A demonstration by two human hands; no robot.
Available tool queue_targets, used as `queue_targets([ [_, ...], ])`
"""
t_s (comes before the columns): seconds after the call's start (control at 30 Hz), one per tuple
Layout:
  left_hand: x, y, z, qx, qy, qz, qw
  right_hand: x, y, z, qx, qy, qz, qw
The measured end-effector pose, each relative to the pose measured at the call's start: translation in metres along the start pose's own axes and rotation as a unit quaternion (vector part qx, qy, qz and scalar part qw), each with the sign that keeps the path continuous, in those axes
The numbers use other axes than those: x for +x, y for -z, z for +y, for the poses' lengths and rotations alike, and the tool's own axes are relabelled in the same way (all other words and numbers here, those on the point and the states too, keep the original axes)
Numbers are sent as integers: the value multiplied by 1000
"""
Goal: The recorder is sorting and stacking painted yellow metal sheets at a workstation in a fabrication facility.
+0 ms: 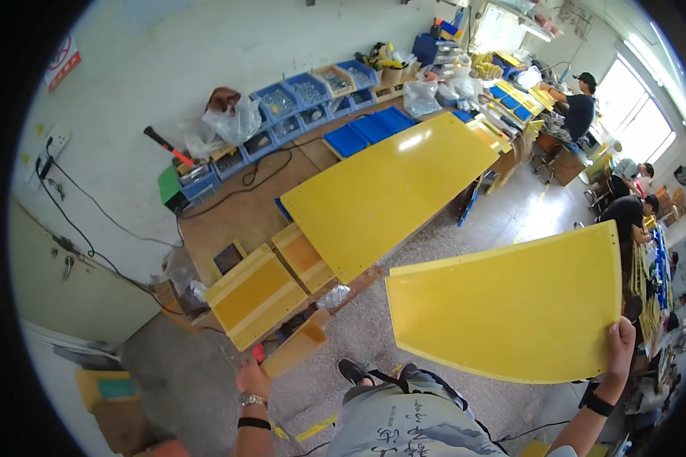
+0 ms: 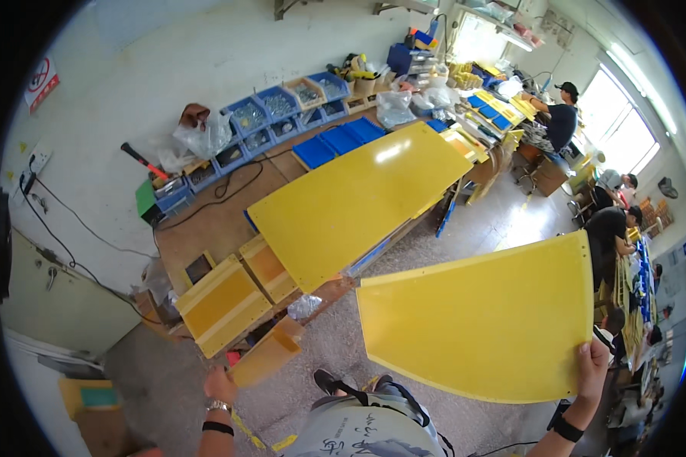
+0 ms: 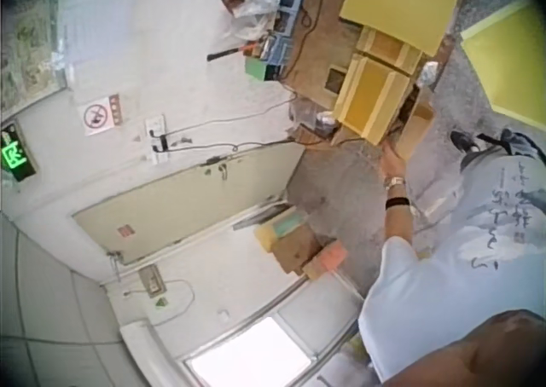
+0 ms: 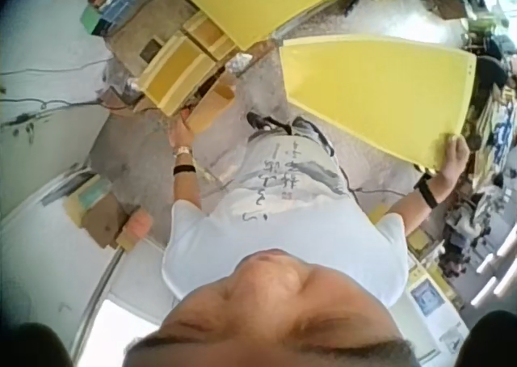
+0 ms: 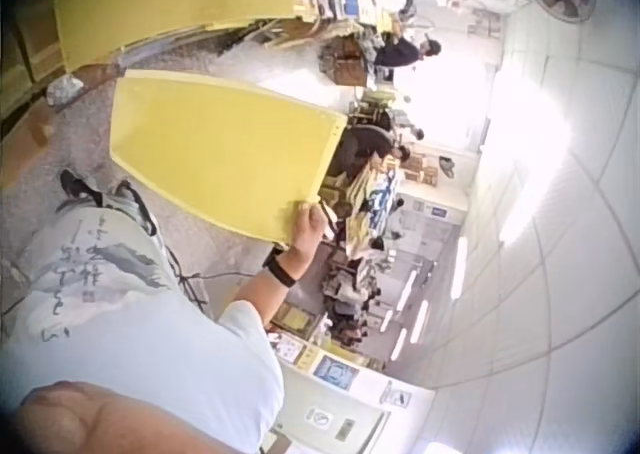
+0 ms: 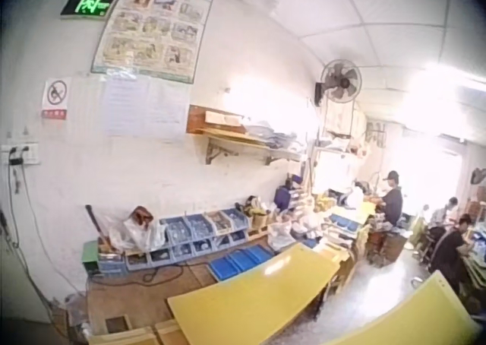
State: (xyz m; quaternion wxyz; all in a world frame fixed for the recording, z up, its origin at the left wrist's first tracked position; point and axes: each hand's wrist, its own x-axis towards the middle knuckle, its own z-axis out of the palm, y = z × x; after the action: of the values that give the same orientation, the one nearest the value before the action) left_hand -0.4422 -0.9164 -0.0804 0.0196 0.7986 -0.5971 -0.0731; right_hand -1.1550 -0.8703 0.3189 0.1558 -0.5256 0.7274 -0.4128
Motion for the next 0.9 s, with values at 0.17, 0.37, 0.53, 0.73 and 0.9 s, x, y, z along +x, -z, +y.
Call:
queue_targets([
  [0.17, -3, 31, 17, -26, 19, -196, 980, 12, -13, -1, -82, -29, -33, 996],
  [0.37, -21, 14, 15, -37, -113, -154, 981, 19, -30, -10, -45, -48, -48, 997],
  [0.53, -40, -1, 38, -32, -112, -151, 982, 22, -29, 19, -95, -43, -31, 994],
  [0.73, -90, 79, 86, -37, -157, -119, 980, 35, -21, 72, -136, -63, -24, 988],
  [0.9, -121, 186, 163, -52, -141, -187, 971, 59, -22, 138, -131, -52, -51, 989],
])
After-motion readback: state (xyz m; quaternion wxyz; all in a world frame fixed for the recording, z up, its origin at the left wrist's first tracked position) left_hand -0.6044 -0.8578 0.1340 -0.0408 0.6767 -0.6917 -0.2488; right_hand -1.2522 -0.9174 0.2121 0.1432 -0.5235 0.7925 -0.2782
